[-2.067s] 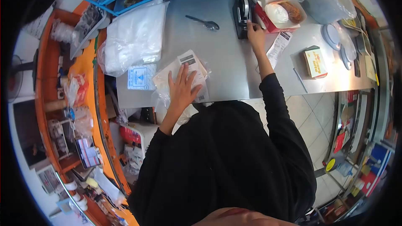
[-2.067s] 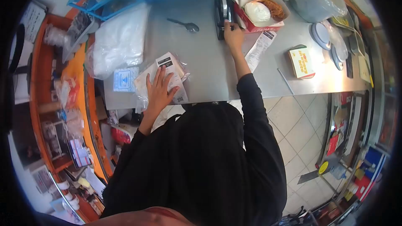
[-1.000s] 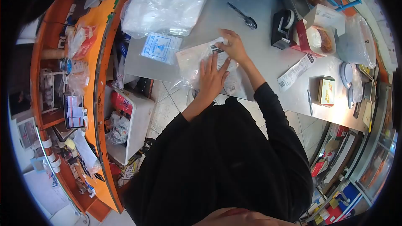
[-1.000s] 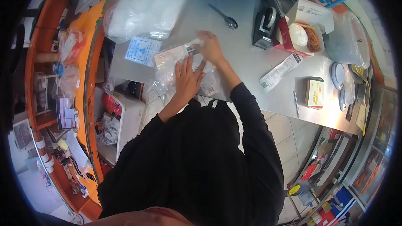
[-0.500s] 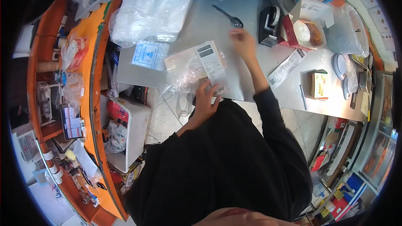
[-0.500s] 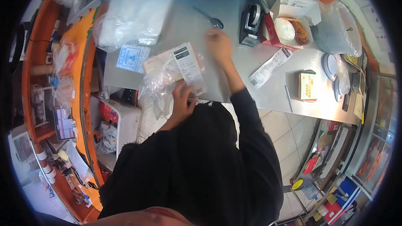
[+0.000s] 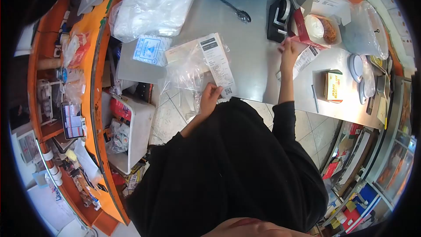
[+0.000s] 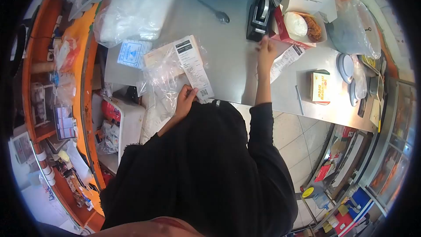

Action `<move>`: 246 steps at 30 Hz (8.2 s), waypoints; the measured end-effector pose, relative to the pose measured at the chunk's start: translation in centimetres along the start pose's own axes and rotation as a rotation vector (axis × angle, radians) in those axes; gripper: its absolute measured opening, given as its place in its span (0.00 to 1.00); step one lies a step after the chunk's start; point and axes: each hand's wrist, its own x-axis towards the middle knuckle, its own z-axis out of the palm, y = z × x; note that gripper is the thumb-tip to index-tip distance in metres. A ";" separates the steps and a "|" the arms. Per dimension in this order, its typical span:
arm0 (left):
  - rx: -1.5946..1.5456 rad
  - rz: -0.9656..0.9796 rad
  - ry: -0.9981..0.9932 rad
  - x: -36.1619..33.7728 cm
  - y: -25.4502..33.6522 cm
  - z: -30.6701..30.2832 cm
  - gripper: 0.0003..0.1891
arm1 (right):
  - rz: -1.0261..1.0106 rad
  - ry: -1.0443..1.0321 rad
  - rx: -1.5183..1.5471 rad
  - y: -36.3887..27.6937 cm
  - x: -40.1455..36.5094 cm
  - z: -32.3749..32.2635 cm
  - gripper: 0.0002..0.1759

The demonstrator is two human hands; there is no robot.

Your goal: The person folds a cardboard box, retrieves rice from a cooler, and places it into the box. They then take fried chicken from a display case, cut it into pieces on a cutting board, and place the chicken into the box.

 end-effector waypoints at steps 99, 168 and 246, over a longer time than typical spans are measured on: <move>0.073 0.364 -0.224 -2.3 16.1 -22.9 0.26 | 0.486 -1.194 -0.476 2.5 -22.1 13.3 0.23; 0.232 0.420 1.544 -24.7 -6.1 -78.3 0.33 | -0.042 -0.779 -0.406 9.3 -37.3 55.5 0.28; 0.685 0.616 -1.260 -10.3 -7.1 7.6 0.17 | 0.078 0.304 0.540 -7.3 -34.7 -23.3 0.25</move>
